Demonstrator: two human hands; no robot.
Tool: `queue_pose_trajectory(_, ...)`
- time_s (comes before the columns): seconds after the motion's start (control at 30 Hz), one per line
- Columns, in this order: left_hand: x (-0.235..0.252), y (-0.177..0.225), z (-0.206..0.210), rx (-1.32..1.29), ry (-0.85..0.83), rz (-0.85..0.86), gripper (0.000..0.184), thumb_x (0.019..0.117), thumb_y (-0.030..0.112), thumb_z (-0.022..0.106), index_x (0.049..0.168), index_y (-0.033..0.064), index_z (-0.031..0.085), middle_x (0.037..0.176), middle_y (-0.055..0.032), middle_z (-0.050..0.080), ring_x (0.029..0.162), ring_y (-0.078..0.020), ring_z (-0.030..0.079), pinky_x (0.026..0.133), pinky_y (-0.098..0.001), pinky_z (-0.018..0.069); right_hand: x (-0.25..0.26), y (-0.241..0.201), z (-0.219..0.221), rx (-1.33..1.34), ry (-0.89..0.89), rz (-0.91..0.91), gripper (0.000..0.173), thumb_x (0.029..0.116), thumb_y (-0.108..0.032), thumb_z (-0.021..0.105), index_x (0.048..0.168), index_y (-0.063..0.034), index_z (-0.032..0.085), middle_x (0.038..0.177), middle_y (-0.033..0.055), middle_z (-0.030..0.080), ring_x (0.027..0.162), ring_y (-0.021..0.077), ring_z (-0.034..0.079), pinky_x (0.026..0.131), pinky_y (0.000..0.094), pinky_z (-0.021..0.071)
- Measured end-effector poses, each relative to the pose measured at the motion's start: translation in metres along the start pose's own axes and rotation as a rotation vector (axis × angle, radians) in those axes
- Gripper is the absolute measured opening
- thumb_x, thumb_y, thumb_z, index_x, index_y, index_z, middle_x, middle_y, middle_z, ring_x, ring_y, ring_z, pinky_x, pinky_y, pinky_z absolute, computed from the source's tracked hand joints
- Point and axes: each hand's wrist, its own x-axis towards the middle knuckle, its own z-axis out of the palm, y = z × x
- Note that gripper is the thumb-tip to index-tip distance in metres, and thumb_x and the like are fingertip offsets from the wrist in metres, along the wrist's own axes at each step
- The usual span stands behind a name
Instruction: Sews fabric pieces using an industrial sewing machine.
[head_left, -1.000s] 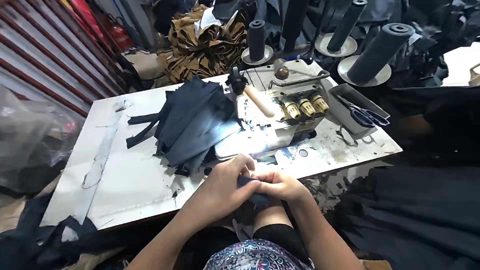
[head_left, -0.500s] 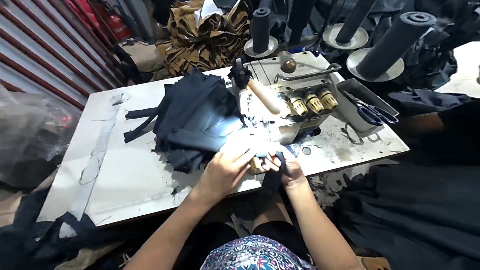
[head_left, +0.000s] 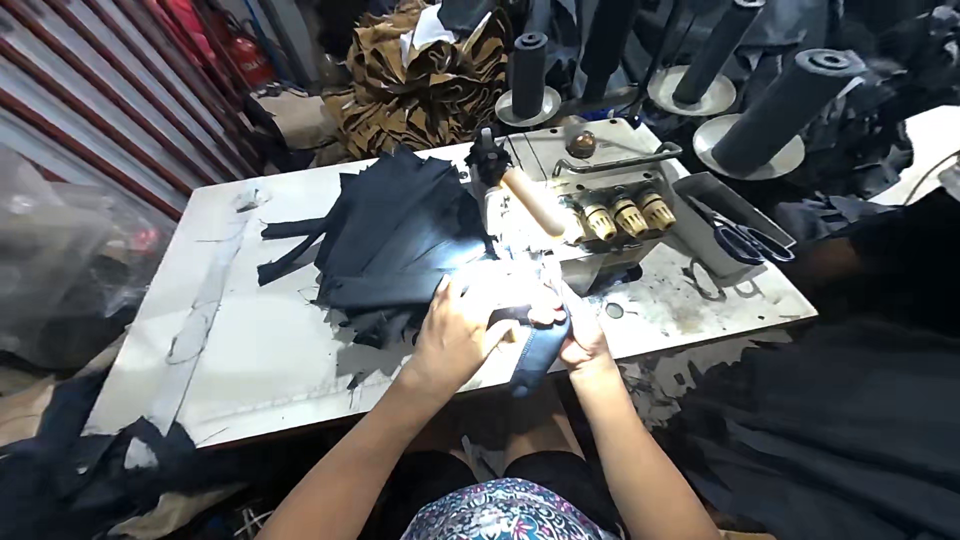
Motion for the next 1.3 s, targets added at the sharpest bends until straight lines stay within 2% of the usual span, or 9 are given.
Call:
queue_pose_trajectory(0.2,0.012,-0.013,-0.016,-0.132,-0.105,-0.041,0.053,0.1043,0.05,0.044,0.139,0.0156,0.065,0.151,-0.0064,0.056,0.148,-0.0308,0.041,0.122,-0.0579,0.0264,-0.015,0.005,0.019,-0.466,0.04,0.004,0.019,0.0994,-0.012,0.045,0.102,-0.0102,0.064,0.072,-0.0042,0.064,0.063,0.0039,0.062,0.064,0.0209,0.0548)
queue_pose_trajectory(0.27,-0.001,0.01,-0.024,-0.295,0.021,-0.116,0.055,0.0965,0.06,0.055,0.111,0.0126,0.078,0.128,-0.0092,0.068,0.129,-0.028,0.058,0.112,-0.0561,0.0414,-0.03,0.009,0.033,-0.571,-0.103,-0.008,0.012,0.0948,-0.011,0.057,0.095,-0.0124,0.069,0.079,-0.0079,0.07,0.07,0.0012,0.065,0.069,0.0211,0.0566)
queue_pose_trajectory(0.33,-0.017,0.032,-0.035,-0.431,0.109,-0.1,0.034,0.0897,0.045,0.07,0.083,0.0126,0.074,0.107,-0.0051,0.068,0.103,-0.0213,0.064,0.088,-0.0463,0.0525,-0.046,0.009,0.043,-0.583,-0.284,0.018,0.015,0.0949,-0.008,0.06,0.093,-0.017,0.072,0.086,-0.0127,0.072,0.079,-0.0027,0.067,0.075,0.0202,0.0569)
queue_pose_trajectory(0.43,-0.027,0.033,-0.073,-0.495,0.189,-0.053,0.026,0.0926,0.034,0.072,0.077,0.0147,0.068,0.105,0.0009,0.07,0.112,-0.0136,0.063,0.095,-0.0389,0.0522,-0.051,-0.009,0.046,-0.491,-0.646,0.014,0.013,0.1008,-0.027,0.063,0.102,-0.0204,0.073,0.09,-0.0139,0.072,0.081,-0.0059,0.065,0.072,0.0163,0.0547)
queue_pose_trajectory(0.53,-0.022,-0.007,-0.117,-0.202,0.352,-0.137,0.031,0.0952,0.03,0.071,0.084,0.0012,0.067,0.113,-0.0154,0.068,0.118,-0.0268,0.062,0.102,-0.0447,0.0494,-0.048,-0.028,0.044,-0.253,-0.78,-0.05,0.023,0.1021,-0.038,0.059,0.103,-0.0213,0.076,0.081,-0.0114,0.073,0.07,-0.0035,0.067,0.064,0.0161,0.0558)
queue_pose_trajectory(0.67,-0.009,-0.074,-0.119,0.193,0.348,-0.374,0.034,0.1033,0.028,0.059,0.113,-0.0047,0.067,0.129,-0.0306,0.059,0.121,-0.0519,0.055,0.102,-0.0703,0.0385,-0.031,-0.027,0.018,-0.195,-0.376,-0.062,0.022,0.0925,-0.045,0.07,0.089,-0.0244,0.078,0.063,-0.0133,0.067,0.059,-0.0018,0.063,0.064,0.0192,0.056)
queue_pose_trajectory(0.77,-0.007,-0.049,-0.063,0.086,0.21,-0.114,0.033,0.1014,0.013,0.057,0.129,-0.0029,0.064,0.139,-0.0241,0.06,0.133,-0.0427,0.055,0.113,-0.064,0.0365,-0.023,-0.009,0.006,-0.226,-0.046,0.027,0.017,0.0929,-0.035,0.068,0.083,-0.0212,0.071,0.059,-0.0088,0.06,0.054,0.0014,0.058,0.06,0.0199,0.0532)
queue_pose_trajectory(0.9,-0.02,-0.017,0.002,-0.041,0.047,0.175,0.028,0.0998,0.014,0.058,0.121,0.005,0.073,0.122,-0.0134,0.072,0.119,-0.0321,0.067,0.11,-0.0531,0.0461,-0.023,-0.013,-0.006,-0.119,-0.003,0.03,0.028,0.1024,-0.025,0.05,0.083,-0.0171,0.069,0.057,-0.0087,0.056,0.049,0.001,0.055,0.054,0.0174,0.0496)
queue_pose_trajectory(1.3,-0.015,0.013,0.002,0.086,0.019,0.01,0.039,0.0982,0.031,0.063,0.125,0.0048,0.07,0.125,-0.0132,0.07,0.119,-0.0323,0.066,0.108,-0.0513,0.0478,-0.003,-0.018,-0.006,0.187,0.076,-0.054,0.042,0.1114,-0.029,0.027,0.097,-0.0137,0.064,0.056,-0.0076,0.051,0.046,0.0015,0.052,0.049,0.0151,0.0465)
